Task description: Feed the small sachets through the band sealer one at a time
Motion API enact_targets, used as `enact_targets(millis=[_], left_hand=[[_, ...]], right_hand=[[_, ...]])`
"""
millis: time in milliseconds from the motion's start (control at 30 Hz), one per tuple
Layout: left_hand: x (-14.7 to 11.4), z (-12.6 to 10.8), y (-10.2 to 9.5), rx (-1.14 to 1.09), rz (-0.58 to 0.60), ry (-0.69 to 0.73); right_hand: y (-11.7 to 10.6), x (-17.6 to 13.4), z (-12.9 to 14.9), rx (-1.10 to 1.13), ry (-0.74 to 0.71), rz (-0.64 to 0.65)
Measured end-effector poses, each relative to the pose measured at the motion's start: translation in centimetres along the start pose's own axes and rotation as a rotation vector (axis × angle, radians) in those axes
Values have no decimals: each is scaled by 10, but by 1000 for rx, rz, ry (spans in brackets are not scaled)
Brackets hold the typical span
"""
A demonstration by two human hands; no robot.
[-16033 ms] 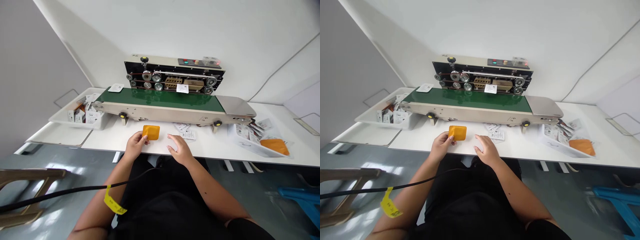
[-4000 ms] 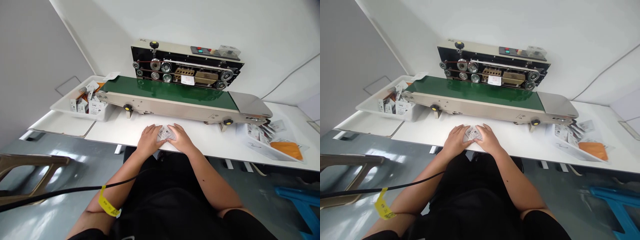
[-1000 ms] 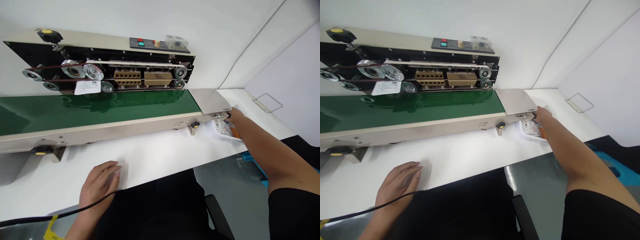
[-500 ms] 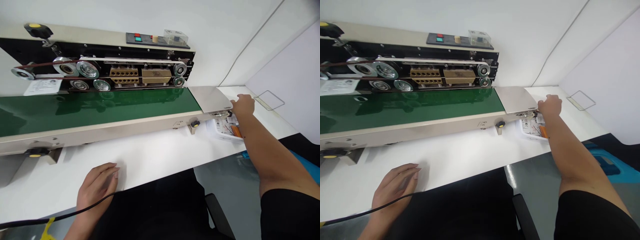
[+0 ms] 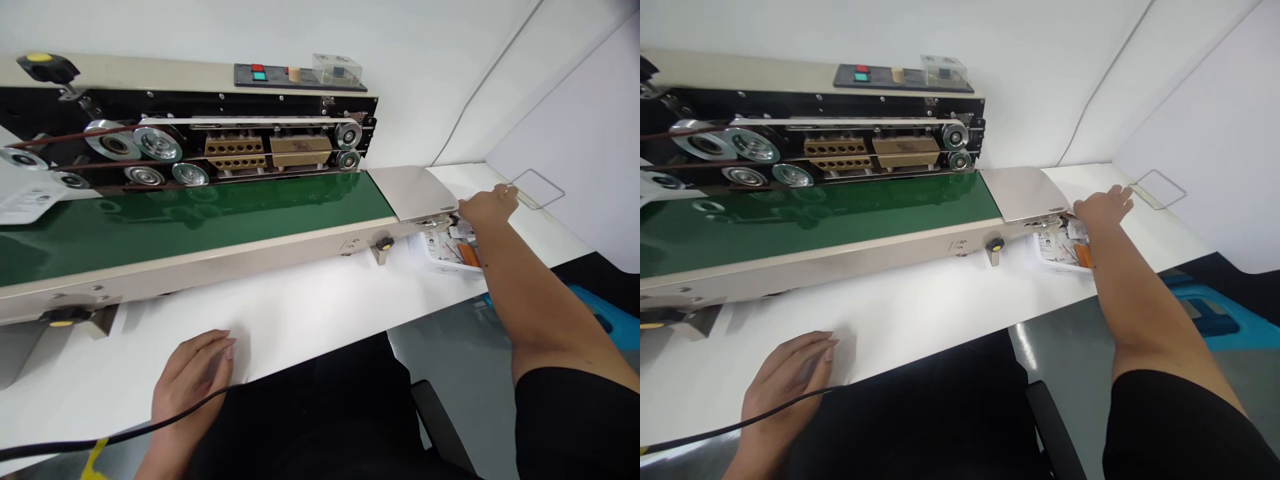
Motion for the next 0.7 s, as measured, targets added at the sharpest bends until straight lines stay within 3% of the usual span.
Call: enact_targets(millis=[300, 467, 567, 633, 700], left_hand=[[-1, 0, 0, -6, -5, 2], [-1, -2, 0, -1, -6, 23], [-2, 2, 1, 11, 3, 39], [-3, 4, 1, 25, 7, 72], [-3, 3, 0, 44, -9, 116]], right_hand=[[2, 3, -8, 65, 29, 3], [16, 8, -7, 97, 34, 102], [14, 12, -4, 106, 14, 63], [13, 12, 6, 89, -99, 45], [13, 7, 25, 148, -326, 81]])
Point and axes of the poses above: each hand's wrist, its own x-axis towards the middle knuckle, its own y-axis out of the palm, z = x × y, the point moved 8 cm from there along x, towards the middle knuckle, and after that the axes turned 5 degrees about y, right-handed, at the moved point
